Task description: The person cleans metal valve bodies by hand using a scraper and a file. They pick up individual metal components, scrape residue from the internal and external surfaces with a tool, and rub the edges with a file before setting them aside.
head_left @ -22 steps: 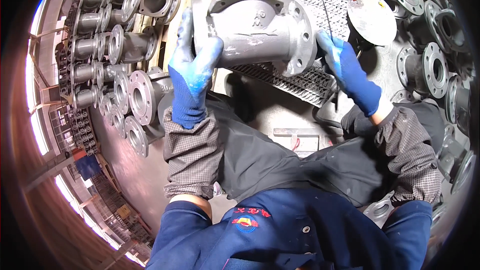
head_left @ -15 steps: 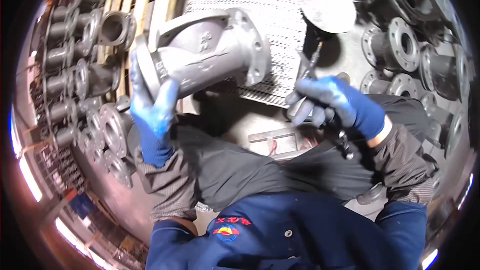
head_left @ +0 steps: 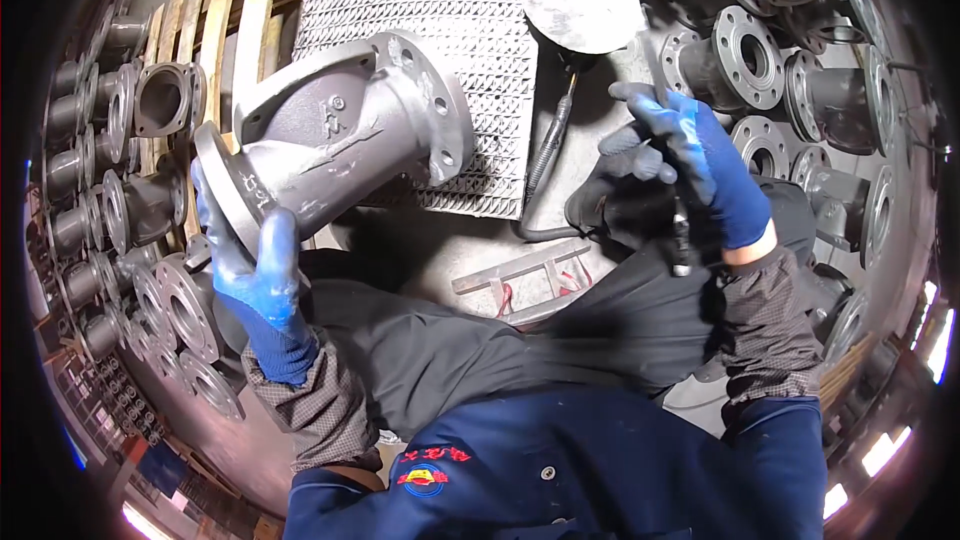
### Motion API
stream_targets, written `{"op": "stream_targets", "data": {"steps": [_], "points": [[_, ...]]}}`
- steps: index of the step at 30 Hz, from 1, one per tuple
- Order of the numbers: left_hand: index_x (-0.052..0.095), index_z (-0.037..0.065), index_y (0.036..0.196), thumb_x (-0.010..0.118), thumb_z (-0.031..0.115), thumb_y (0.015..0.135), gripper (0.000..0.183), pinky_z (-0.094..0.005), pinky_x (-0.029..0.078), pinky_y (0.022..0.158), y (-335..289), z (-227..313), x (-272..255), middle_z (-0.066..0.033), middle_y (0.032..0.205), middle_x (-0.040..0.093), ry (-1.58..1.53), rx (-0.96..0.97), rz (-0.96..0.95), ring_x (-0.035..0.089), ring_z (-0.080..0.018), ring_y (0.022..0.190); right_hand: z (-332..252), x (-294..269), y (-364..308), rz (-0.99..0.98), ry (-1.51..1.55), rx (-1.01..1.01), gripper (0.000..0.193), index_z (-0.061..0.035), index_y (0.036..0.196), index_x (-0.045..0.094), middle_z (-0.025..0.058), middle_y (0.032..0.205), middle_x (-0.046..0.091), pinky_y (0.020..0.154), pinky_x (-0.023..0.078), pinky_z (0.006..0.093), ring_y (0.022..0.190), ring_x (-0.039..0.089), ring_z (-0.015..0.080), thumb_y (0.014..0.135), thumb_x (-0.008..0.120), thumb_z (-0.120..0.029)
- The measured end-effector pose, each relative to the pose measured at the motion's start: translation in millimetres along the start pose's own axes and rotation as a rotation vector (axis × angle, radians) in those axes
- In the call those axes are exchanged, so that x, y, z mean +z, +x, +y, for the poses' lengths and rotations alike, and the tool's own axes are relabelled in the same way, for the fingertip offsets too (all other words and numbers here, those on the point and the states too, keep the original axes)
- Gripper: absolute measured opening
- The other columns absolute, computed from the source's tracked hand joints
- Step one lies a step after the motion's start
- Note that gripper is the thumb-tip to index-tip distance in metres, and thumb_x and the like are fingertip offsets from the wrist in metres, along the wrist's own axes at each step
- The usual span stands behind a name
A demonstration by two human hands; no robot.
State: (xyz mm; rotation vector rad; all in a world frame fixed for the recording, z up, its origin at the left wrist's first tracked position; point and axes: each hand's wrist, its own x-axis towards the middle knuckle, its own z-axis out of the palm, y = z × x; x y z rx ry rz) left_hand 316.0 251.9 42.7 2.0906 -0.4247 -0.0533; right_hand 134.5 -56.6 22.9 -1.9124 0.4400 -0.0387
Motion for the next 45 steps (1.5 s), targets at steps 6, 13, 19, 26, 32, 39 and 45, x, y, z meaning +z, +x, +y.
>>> {"op": "stream_targets", "data": {"steps": [6, 13, 19, 26, 32, 39, 45], "points": [[0.032, -0.003, 0.137, 0.055, 0.008, 0.079, 0.064, -0.0316, 0.04, 0.094, -1.5, -2.8, -0.7, -0.016, 0.125, 0.049, -0.058, -0.059, 0.038, 0.052, -0.0219, 0.108, 35.0, 21.9, -29.7, 0.338, 0.373, 0.546, 0.041, 0.0, 0.128, 0.045, 0.0073, 0.096, 0.065, 0.049, 0.037, 0.0157, 0.061, 0.054, 0.0034, 0.091, 0.048, -0.018], [0.031, -0.003, 0.138, 0.054, 0.012, 0.081, 0.063, -0.0325, 0.037, 0.096, -2.7, 0.5, -0.7, -0.0152, 0.127, 0.047, 0.009, -0.026, 0.005, 0.049, -0.0219, 0.111, 53.4, 18.9, -3.7, 0.43, 0.339, 0.499, 0.032, 0.0005, 0.12, 0.052, 0.0078, 0.084, 0.065, 0.048, 0.039, 0.017, 0.06, 0.055, 0.005, 0.091, 0.044, -0.011], [0.032, -0.004, 0.136, 0.06, 0.015, 0.079, 0.066, -0.0343, 0.038, 0.096, -2.5, -6.1, -3.5, -0.0175, 0.127, 0.046, 0.033, -0.023, 0.04, 0.049, -0.0231, 0.112, 80.3, 11.6, 18.8, 0.464, 0.228, 0.513, 0.043, 0.0025, 0.127, 0.046, 0.0109, 0.074, 0.064, 0.044, 0.04, 0.0196, 0.05, 0.054, 0.0082, 0.084, 0.044, -0.003], [0.03, -0.002, 0.138, 0.059, 0.013, 0.078, 0.069, -0.026, 0.045, 0.08, -3.9, 7.4, -0.2, -0.0165, 0.121, 0.05, -0.065, -0.134, 0.019, 0.055, -0.0177, 0.096, 92.5, 15.3, 28.8, 0.472, 0.234, 0.551, 0.045, 0.0028, 0.127, 0.045, 0.0146, 0.076, 0.066, 0.044, 0.043, 0.02, 0.047, 0.054, 0.0097, 0.082, 0.046, -0.003], [0.03, -0.001, 0.139, 0.056, 0.008, 0.077, 0.068, -0.0219, 0.045, 0.073, -4.9, -0.9, -0.9, -0.0138, 0.118, 0.052, -0.125, -0.134, 0.061, 0.055, -0.0144, 0.089, 89.7, 17.4, 33.8, 0.459, 0.256, 0.556, 0.046, 0.0029, 0.127, 0.046, 0.0148, 0.075, 0.066, 0.044, 0.044, 0.0211, 0.047, 0.054, 0.0104, 0.082, 0.047, -0.003], [0.032, -0.002, 0.137, 0.057, 0.016, 0.081, 0.064, -0.0323, 0.038, 0.095, -4.0, -1.6, -3.5, -0.0142, 0.125, 0.049, -0.101, -0.129, 0.0, 0.05, -0.0212, 0.109, 95.1, 17.2, 37.6, 0.477, 0.316, 0.573, 0.047, 0.0031, 0.127, 0.046, 0.0157, 0.074, 0.065, 0.043, 0.042, 0.0216, 0.046, 0.052, 0.0116, 0.08, 0.047, -0.003], [0.031, -0.002, 0.138, 0.055, 0.013, 0.079, 0.066, -0.0295, 0.04, 0.089, -3.7, 6.5, 0.4, -0.0135, 0.124, 0.049, -0.094, -0.116, 0.006, 0.051, -0.0195, 0.104, 93.9, 17.0, 38.0, 0.471, 0.397, 0.58, 0.05, 0.0032, 0.13, 0.043, 0.0169, 0.076, 0.065, 0.043, 0.041, 0.0214, 0.047, 0.053, 0.012, 0.08, 0.047, -0.002]]}}
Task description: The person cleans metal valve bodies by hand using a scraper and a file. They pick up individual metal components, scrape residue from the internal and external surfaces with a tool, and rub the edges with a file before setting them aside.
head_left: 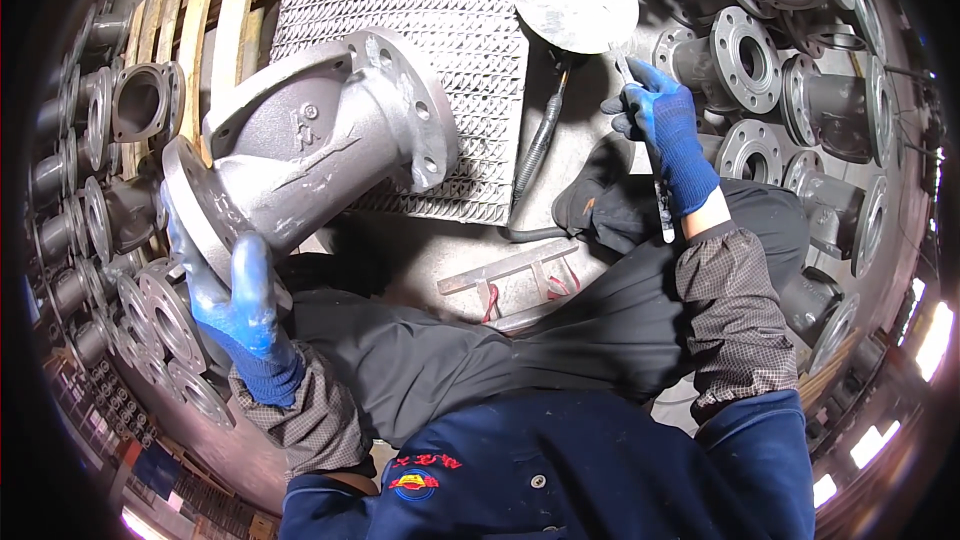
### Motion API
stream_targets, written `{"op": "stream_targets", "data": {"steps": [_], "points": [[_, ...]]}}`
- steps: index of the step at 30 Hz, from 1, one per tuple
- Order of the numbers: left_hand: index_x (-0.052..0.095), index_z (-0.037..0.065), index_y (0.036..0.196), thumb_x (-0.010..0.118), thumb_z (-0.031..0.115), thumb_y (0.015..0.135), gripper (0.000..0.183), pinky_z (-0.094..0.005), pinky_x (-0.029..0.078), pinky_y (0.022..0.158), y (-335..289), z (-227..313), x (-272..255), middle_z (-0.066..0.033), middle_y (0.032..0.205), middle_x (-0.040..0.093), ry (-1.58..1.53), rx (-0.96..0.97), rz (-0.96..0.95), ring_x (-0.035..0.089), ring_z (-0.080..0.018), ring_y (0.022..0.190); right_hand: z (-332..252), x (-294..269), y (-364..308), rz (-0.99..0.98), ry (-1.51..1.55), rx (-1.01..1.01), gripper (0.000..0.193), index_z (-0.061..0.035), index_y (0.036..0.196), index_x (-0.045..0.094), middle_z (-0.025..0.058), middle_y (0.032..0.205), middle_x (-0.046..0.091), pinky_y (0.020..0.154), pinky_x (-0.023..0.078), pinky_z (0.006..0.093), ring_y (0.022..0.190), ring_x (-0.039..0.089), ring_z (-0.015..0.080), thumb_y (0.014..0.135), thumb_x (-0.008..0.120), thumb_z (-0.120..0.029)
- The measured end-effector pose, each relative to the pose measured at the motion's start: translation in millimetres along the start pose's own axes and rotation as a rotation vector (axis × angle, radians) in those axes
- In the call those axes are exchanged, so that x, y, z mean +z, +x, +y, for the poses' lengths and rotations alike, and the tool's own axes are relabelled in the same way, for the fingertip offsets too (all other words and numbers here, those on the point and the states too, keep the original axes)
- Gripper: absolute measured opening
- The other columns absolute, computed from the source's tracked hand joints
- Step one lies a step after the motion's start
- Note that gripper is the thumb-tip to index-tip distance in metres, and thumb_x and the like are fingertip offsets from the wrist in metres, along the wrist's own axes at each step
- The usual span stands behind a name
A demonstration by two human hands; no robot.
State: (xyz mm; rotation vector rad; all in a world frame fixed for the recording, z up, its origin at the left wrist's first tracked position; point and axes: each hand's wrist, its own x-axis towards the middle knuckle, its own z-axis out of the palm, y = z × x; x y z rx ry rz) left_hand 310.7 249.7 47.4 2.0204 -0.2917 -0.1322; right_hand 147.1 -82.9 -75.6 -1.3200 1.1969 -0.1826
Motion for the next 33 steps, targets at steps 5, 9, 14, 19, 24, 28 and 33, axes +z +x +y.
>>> {"op": "stream_targets", "data": {"steps": [5, 9, 14, 19, 24, 28, 33], "points": [[0.031, -0.001, 0.138, 0.054, 0.005, 0.073, 0.069, -0.0246, 0.045, 0.079, 2.3, -1.6, 9.5, -0.0123, 0.121, 0.05, -0.075, 0.064, 0.065, 0.054, -0.0159, 0.096, -2.4, -2.1, -0.3, -0.033, 0.028, -0.004, 0.049, 0.0026, 0.13, 0.043, 0.0166, 0.076, 0.065, 0.043, 0.039, 0.0205, 0.047, 0.051, 0.0117, 0.081, 0.047, -0.003], [0.03, -0.001, 0.139, 0.053, 0.002, 0.074, 0.069, -0.0288, 0.041, 0.09, 1.2, -5.4, -4.1, -0.0134, 0.124, 0.048, -0.064, -0.11, 0.016, 0.052, -0.0188, 0.104, -19.2, 14.8, -20.5, -0.103, 0.072, -0.082, 0.047, 0.0024, 0.13, 0.044, 0.0135, 0.077, 0.065, 0.045, 0.037, 0.0188, 0.049, 0.049, 0.0091, 0.084, 0.048, -0.007], [0.03, -0.005, 0.138, 0.059, 0.002, 0.076, 0.069, -0.0291, 0.033, 0.1, 3.8, -16.1, -1.9, -0.0144, 0.135, 0.042, 0.078, 0.127, 0.05, 0.043, -0.0193, 0.12, -59.0, 55.5, -92.3, -0.17, -0.053, -0.321, 0.042, 0.0025, 0.128, 0.047, 0.0101, 0.085, 0.066, 0.052, 0.038, 0.0159, 0.061, 0.053, 0.0055, 0.088, 0.049, -0.011], [0.031, -0.005, 0.137, 0.061, 0.002, 0.074, 0.071, -0.0288, 0.039, 0.095, 1.1, -15.1, -2.8, -0.0139, 0.126, 0.048, 0.008, 0.046, 0.077, 0.05, -0.0177, 0.11, -34.5, 101.1, -135.1, -0.438, 0.172, -0.242, 0.038, -0.0015, 0.127, 0.05, 0.0075, 0.095, 0.065, 0.056, 0.041, 0.0157, 0.065, 0.053, 0.0049, 0.09, 0.048, -0.002], [0.03, -0.005, 0.138, 0.059, 0.002, 0.075, 0.069, -0.0281, 0.042, 0.091, -1.0, -16.6, -3.8, -0.0129, 0.124, 0.05, 0.087, 0.047, 0.086, 0.052, -0.0161, 0.105, -29.4, 125.6, -143.6, -0.496, 0.088, -0.34, 0.036, -0.0018, 0.127, 0.051, 0.0029, 0.097, 0.062, 0.059, 0.041, 0.0156, 0.069, 0.05, 0.003, 0.091, 0.046, 0.001], [0.03, -0.005, 0.138, 0.059, 0.002, 0.075, 0.069, -0.0278, 0.043, 0.09, -1.8, -17.3, -4.7, -0.0125, 0.123, 0.05, 0.042, 0.065, 0.074, 0.052, -0.0158, 0.104, -29.7, 127.3, -134.5, -0.599, 0.32, -0.204, 0.035, -0.0017, 0.126, 0.051, 0.0053, 0.101, 0.061, 0.063, 0.044, 0.0167, 0.077, 0.055, 0.0054, 0.092, 0.044, 0.001], [0.029, -0.005, 0.138, 0.061, 0.003, 0.076, 0.07, -0.028, 0.042, 0.091, -2.6, -11.3, -2.8, -0.0132, 0.123, 0.05, 0.015, -0.024, 0.08, 0.052, -0.0159, 0.104, -27.6, 133.2, -135.1, -0.551, 0.177, -0.301, 0.036, -0.0018, 0.126, 0.051, 0.0069, 0.103, 0.061, 0.067, 0.046, 0.0171, 0.087, 0.058, 0.008, 0.091, 0.044, 0.001]]}}
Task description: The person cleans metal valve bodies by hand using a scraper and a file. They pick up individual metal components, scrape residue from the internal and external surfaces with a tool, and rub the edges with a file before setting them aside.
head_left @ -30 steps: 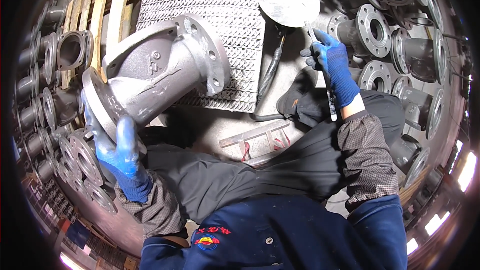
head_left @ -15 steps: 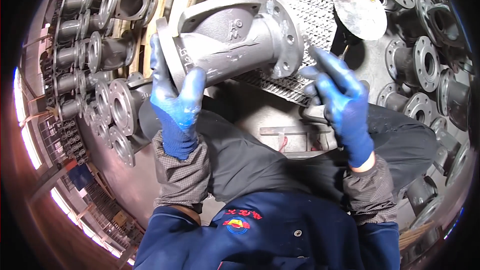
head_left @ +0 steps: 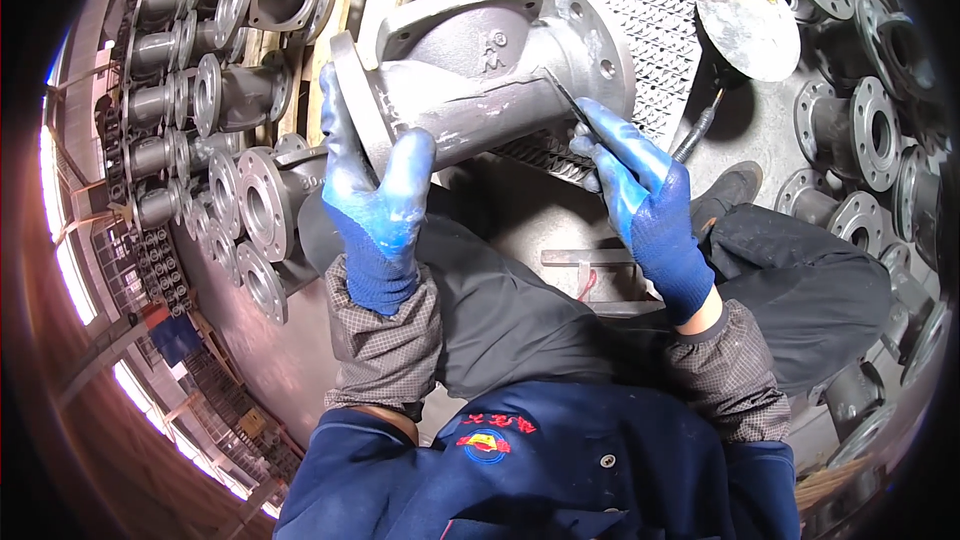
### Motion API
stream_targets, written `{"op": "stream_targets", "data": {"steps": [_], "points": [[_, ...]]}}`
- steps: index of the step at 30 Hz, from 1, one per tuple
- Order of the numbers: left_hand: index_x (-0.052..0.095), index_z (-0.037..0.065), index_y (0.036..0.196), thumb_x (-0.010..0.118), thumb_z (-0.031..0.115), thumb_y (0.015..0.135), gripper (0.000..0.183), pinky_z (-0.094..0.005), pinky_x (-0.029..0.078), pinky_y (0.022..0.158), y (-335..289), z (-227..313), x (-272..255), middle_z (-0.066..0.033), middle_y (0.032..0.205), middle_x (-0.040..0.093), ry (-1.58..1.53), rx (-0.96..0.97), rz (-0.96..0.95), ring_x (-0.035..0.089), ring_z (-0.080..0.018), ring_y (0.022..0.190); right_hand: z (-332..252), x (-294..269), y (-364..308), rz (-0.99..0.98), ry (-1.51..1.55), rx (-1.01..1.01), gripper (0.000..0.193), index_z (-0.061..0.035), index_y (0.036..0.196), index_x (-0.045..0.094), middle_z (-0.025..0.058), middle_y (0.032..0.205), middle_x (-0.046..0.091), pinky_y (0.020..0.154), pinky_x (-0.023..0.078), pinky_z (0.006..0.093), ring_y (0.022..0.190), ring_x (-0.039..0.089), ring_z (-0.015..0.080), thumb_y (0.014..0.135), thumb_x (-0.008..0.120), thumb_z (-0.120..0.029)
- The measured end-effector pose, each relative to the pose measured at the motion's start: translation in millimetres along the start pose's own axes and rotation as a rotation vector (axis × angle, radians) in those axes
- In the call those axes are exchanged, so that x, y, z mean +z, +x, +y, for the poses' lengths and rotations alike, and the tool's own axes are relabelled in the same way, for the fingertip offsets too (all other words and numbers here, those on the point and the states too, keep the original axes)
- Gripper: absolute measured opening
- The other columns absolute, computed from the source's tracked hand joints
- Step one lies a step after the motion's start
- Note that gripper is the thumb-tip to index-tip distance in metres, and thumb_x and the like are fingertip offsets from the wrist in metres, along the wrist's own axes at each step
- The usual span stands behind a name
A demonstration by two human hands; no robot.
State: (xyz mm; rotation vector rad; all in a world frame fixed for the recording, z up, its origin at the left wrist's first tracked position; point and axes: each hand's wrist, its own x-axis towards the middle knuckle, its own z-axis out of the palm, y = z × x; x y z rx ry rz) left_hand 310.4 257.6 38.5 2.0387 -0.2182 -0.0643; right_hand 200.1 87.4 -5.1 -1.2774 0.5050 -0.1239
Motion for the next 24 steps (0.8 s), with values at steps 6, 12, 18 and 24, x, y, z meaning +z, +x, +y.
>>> {"op": "stream_targets", "data": {"steps": [6, 12, 18, 24], "points": [[0.029, -0.006, 0.138, 0.062, 0.004, 0.075, 0.071, -0.0275, 0.043, 0.089, 0.7, -4.4, -1.9, -0.0142, 0.124, 0.05, 0.002, 0.033, 0.013, 0.053, -0.016, 0.103, 13.6, -3.0, 0.4, -0.009, -0.068, -0.037, 0.037, -0.0027, 0.126, 0.051, 0.0068, 0.102, 0.061, 0.065, 0.045, 0.0162, 0.082, 0.056, 0.0063, 0.091, 0.042, 0.001], [0.028, -0.006, 0.138, 0.06, 0.002, 0.075, 0.071, -0.0279, 0.043, 0.09, 0.1, -2.4, -0.7, -0.014, 0.125, 0.049, -0.026, -0.02, 0.012, 0.053, -0.0161, 0.104, 4.9, 1.0, -0.8, 0.024, -0.132, -0.072, 0.036, -0.0031, 0.125, 0.052, 0.0059, 0.1, 0.061, 0.063, 0.044, 0.0163, 0.075, 0.053, 0.0043, 0.091, 0.042, 0.002], [0.027, -0.006, 0.138, 0.06, 0.002, 0.076, 0.071, -0.0291, 0.043, 0.091, 0.2, -2.7, -1.6, -0.0159, 0.126, 0.048, 0.015, -0.014, 0.001, 0.052, -0.0174, 0.106, -0.2, -0.2, -1.1, 0.021, -0.115, -0.054, 0.035, -0.0027, 0.124, 0.053, 0.0053, 0.101, 0.06, 0.062, 0.044, 0.0164, 0.075, 0.054, 0.0045, 0.091, 0.042, 0.002], [0.027, -0.005, 0.138, 0.061, 0.003, 0.076, 0.071, -0.0307, 0.04, 0.094, 2.3, -16.9, -6.2, -0.0166, 0.128, 0.047, 0.143, 0.187, -0.009, 0.051, -0.0193, 0.109, 3.2, -0.7, -0.8, 0.031, -0.068, -0.005, 0.037, -0.0021, 0.126, 0.052, 0.0058, 0.101, 0.06, 0.06, 0.042, 0.0157, 0.071, 0.051, 0.0037, 0.09, 0.041, 0.002]]}}
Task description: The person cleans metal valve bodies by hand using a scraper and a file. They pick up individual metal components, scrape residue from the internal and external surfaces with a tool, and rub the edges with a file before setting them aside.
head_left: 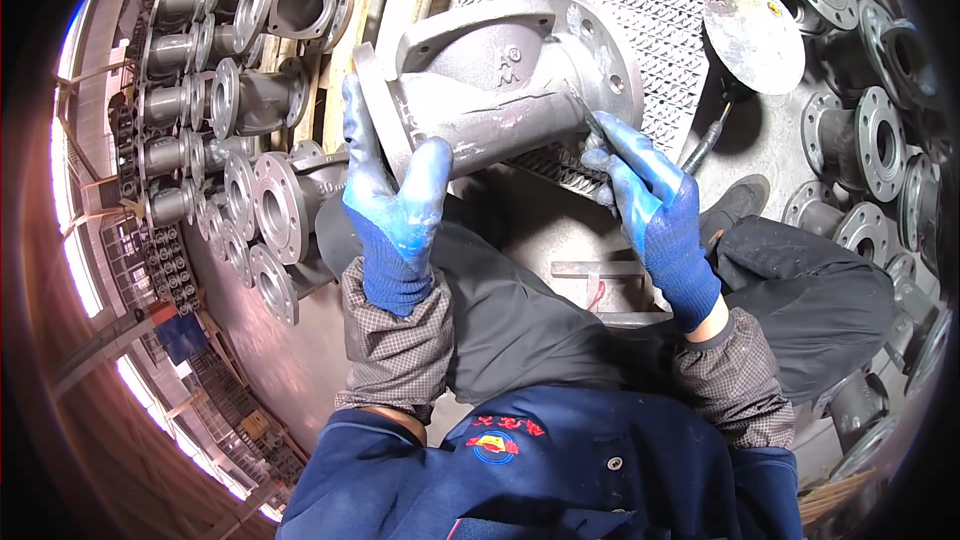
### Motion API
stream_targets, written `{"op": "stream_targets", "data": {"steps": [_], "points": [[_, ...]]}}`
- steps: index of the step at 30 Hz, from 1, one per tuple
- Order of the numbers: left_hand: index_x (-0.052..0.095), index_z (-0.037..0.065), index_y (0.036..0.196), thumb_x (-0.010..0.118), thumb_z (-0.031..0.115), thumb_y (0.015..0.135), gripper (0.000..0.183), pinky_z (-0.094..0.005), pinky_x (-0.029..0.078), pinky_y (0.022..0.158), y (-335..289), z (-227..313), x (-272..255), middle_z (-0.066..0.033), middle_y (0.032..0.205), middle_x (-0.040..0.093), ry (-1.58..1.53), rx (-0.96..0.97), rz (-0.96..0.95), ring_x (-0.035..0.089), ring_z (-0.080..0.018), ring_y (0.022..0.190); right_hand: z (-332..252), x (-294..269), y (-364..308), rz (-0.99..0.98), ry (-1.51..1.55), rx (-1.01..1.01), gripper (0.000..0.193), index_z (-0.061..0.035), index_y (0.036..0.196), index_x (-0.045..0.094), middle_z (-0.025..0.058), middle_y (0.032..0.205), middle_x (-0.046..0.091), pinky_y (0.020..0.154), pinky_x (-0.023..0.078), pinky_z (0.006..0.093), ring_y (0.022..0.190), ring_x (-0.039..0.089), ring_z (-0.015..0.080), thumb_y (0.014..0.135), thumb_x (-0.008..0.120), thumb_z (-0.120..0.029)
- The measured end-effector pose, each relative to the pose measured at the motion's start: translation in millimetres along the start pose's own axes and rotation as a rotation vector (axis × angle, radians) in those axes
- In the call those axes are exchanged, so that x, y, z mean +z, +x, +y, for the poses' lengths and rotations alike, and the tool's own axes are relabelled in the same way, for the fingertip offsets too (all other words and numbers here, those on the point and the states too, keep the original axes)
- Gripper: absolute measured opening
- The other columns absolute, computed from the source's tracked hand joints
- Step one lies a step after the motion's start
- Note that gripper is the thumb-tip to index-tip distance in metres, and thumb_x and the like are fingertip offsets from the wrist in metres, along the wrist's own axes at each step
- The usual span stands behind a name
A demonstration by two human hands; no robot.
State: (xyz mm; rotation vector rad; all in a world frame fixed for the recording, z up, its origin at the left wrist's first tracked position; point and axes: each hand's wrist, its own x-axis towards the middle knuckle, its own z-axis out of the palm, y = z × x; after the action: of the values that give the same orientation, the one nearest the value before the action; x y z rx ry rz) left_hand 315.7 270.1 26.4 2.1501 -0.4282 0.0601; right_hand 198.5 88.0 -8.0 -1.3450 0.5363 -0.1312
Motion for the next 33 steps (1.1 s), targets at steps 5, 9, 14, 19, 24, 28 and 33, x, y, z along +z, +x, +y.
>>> {"op": "stream_targets", "data": {"steps": [5, 9, 14, 19, 24, 28, 33], "points": [[0.029, -0.005, 0.138, 0.061, 0.004, 0.076, 0.07, -0.03, 0.041, 0.093, 0.5, 5.5, -0.7, -0.0163, 0.127, 0.048, 0.017, 0.019, -0.006, 0.051, -0.0184, 0.108, -3.6, 2.8, -3.2, 0.007, 0.036, -0.024, 0.038, -0.0015, 0.126, 0.051, 0.0062, 0.099, 0.061, 0.059, 0.042, 0.0159, 0.067, 0.049, 0.0034, 0.089, 0.041, 0.003], [0.03, -0.005, 0.137, 0.06, 0.004, 0.076, 0.069, -0.0291, 0.042, 0.092, 0.8, 18.6, 2.9, -0.0156, 0.125, 0.05, -0.086, -0.133, 0.029, 0.052, -0.0173, 0.106, 7.7, 0.8, 0.0, 0.001, 0.0, -0.069, 0.038, -0.0015, 0.126, 0.051, 0.0062, 0.097, 0.062, 0.058, 0.042, 0.0158, 0.066, 0.05, 0.0038, 0.089, 0.042, 0.002], [0.031, -0.004, 0.137, 0.06, 0.004, 0.076, 0.069, -0.0281, 0.043, 0.089, 2.1, 9.6, 3.7, -0.0132, 0.121, 0.052, -0.101, -0.191, 0.029, 0.053, -0.0159, 0.102, -4.5, 2.8, -1.2, 0.013, -0.032, -0.047, 0.037, -0.0016, 0.126, 0.051, 0.0064, 0.097, 0.063, 0.058, 0.041, 0.0155, 0.066, 0.05, 0.0039, 0.09, 0.042, 0.002], [0.036, -0.003, 0.135, 0.061, 0.004, 0.076, 0.065, -0.0246, 0.045, 0.079, -0.3, 14.7, 1.3, -0.0091, 0.109, 0.056, -0.168, -0.258, 0.037, 0.054, -0.0123, 0.089, -17.2, -20.5, -8.0, 0.18, 0.081, -0.042, 0.036, -0.0015, 0.127, 0.05, 0.0068, 0.098, 0.063, 0.055, 0.04, 0.0157, 0.065, 0.051, 0.004, 0.092, 0.042, -0.001], [0.035, -0.006, 0.134, 0.058, 0.02, 0.081, 0.063, -0.0309, 0.045, 0.084, -0.6, 20.4, -1.9, -0.0165, 0.118, 0.053, -0.064, -0.25, -0.014, 0.055, -0.0212, 0.1, -0.8, -106.3, 4.3, 0.512, -0.2, -0.043, 0.037, 0.0001, 0.127, 0.049, 0.0089, 0.093, 0.065, 0.052, 0.041, 0.0167, 0.063, 0.054, 0.0052, 0.091, 0.041, -0.004], [0.035, -0.007, 0.134, 0.056, 0.012, 0.079, 0.061, -0.0316, 0.036, 0.097, 5.0, 4.1, 3.1, -0.0165, 0.129, 0.045, -0.082, -0.036, 0.0, 0.048, -0.0214, 0.112, 52.3, -159.8, 28.2, 0.707, -0.184, 0.06, 0.038, -0.0036, 0.124, 0.054, 0.0095, 0.084, 0.066, 0.051, 0.045, 0.0196, 0.054, 0.053, 0.006, 0.087, 0.043, -0.001], [0.033, -0.004, 0.137, 0.06, 0.008, 0.079, 0.065, -0.0323, 0.043, 0.09, 7.2, 3.1, 2.9, -0.0186, 0.123, 0.052, -0.074, 0.05, 0.006, 0.055, -0.0213, 0.104, 88.4, -180.6, 39.8, 0.802, -0.767, -0.036, 0.039, -0.0118, 0.123, 0.056, 0.0116, 0.092, 0.066, 0.065, 0.05, 0.0322, 0.069, 0.062, 0.0195, 0.085, 0.049, -0.01]]}}
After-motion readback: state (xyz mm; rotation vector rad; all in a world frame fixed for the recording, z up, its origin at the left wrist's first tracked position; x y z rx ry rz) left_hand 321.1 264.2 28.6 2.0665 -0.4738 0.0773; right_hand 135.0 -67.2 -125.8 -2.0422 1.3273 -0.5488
